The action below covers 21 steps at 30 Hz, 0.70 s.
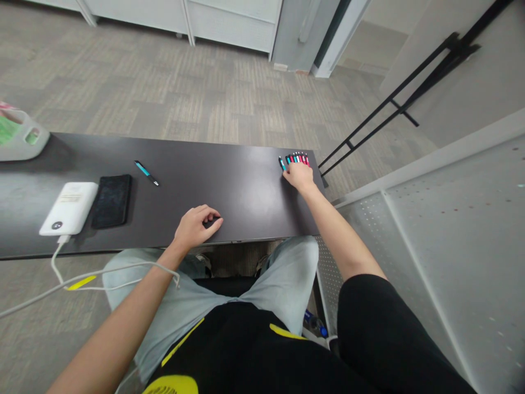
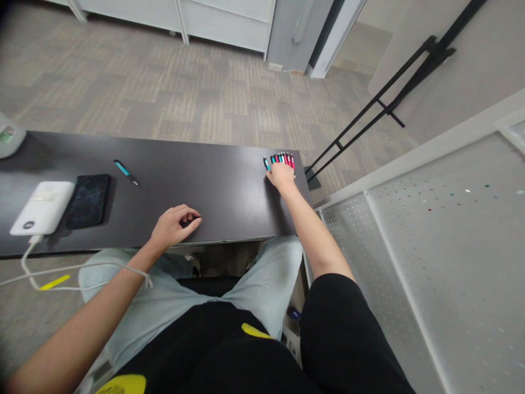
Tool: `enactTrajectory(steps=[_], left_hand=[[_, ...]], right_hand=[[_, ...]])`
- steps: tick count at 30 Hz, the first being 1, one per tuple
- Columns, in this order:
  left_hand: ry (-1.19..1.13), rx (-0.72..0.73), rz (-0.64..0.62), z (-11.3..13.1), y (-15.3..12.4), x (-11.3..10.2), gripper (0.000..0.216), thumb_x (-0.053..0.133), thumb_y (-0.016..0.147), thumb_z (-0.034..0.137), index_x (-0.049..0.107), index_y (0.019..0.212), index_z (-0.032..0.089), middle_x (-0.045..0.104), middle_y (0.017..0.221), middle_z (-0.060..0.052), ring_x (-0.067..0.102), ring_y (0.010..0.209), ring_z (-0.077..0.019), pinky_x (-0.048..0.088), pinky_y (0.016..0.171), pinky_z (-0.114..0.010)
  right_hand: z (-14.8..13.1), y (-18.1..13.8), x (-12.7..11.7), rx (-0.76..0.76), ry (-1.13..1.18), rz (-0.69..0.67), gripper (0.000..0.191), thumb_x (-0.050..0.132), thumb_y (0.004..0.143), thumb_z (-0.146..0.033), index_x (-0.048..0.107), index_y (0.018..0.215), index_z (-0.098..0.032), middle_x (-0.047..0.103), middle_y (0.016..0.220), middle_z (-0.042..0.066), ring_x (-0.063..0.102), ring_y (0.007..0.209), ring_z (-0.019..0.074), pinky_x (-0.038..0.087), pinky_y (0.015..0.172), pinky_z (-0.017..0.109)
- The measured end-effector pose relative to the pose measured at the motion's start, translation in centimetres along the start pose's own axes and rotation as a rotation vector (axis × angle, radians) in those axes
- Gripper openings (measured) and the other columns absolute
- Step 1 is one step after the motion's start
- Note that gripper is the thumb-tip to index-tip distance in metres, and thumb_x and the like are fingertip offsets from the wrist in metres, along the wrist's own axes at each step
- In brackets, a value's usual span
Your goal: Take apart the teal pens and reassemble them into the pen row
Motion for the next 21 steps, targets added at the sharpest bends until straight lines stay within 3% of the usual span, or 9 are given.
enactTrajectory(steps=[7, 14, 18, 21], left_hand=[[0.01, 0.02, -0.013, 0.0, 0.0, 0.2, 0.022, 0.062, 0.104, 0.048, 0.076, 0.097, 0.032, 0.075, 0.09, -0.007, 0.07, 0.083, -0.031, 0.054, 0.087, -0.05], [0.025, 0.017, -0.022, 0.0, 0.0, 0.4, 0.02, 0.061, 0.104, 0.046, 0.075, 0.097, 0.032, 0.076, 0.093, -0.006, 0.071, 0.085, -0.0296, 0.054, 0.088, -0.05], [-0.011, -0.002, -0.017, 0.3, 0.1, 0.4, 0.016, 0.065, 0.101, 0.043, 0.075, 0.092, 0.034, 0.076, 0.091, -0.005, 0.071, 0.087, -0.0308, 0.053, 0.089, -0.05], [-0.122, -0.016, 0.027, 0.3, 0.3, 0.3, 0.013, 0.074, 0.095, 0.045, 0.075, 0.086, 0.036, 0.076, 0.088, -0.006, 0.072, 0.086, -0.0339, 0.052, 0.087, -0.052]], right_hand=[[1.5, 0.8, -0.3, 0.035, -0.062, 0.0, 0.044, 0.055, 0.114, -0.028, 0.084, 0.14, -0.007, 0.08, 0.143, 0.037, 0.079, 0.134, 0.0456, 0.058, 0.11, 0.053], [1.2, 0.1, -1.1, 0.062, -0.104, -0.025, 0.045, 0.055, 0.115, -0.03, 0.075, 0.148, -0.009, 0.079, 0.146, 0.035, 0.078, 0.134, 0.0413, 0.057, 0.109, 0.049], [-2.6, -0.7, -1.8, -0.028, -0.067, 0.004, 0.042, 0.052, 0.116, -0.038, 0.076, 0.146, -0.023, 0.081, 0.147, 0.028, 0.078, 0.135, 0.0443, 0.06, 0.108, 0.055], [-9.2, -1.3, -1.9, -0.196, 0.05, 0.031, 0.033, 0.057, 0.113, -0.041, 0.08, 0.135, -0.033, 0.086, 0.135, 0.022, 0.079, 0.133, 0.0466, 0.061, 0.106, 0.06]])
Point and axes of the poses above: each hand's wrist, its own y-axis towards the middle knuckle, its own x-axis out of the palm, z = x × y, the point moved 10 cm from there along y, towards the middle knuckle
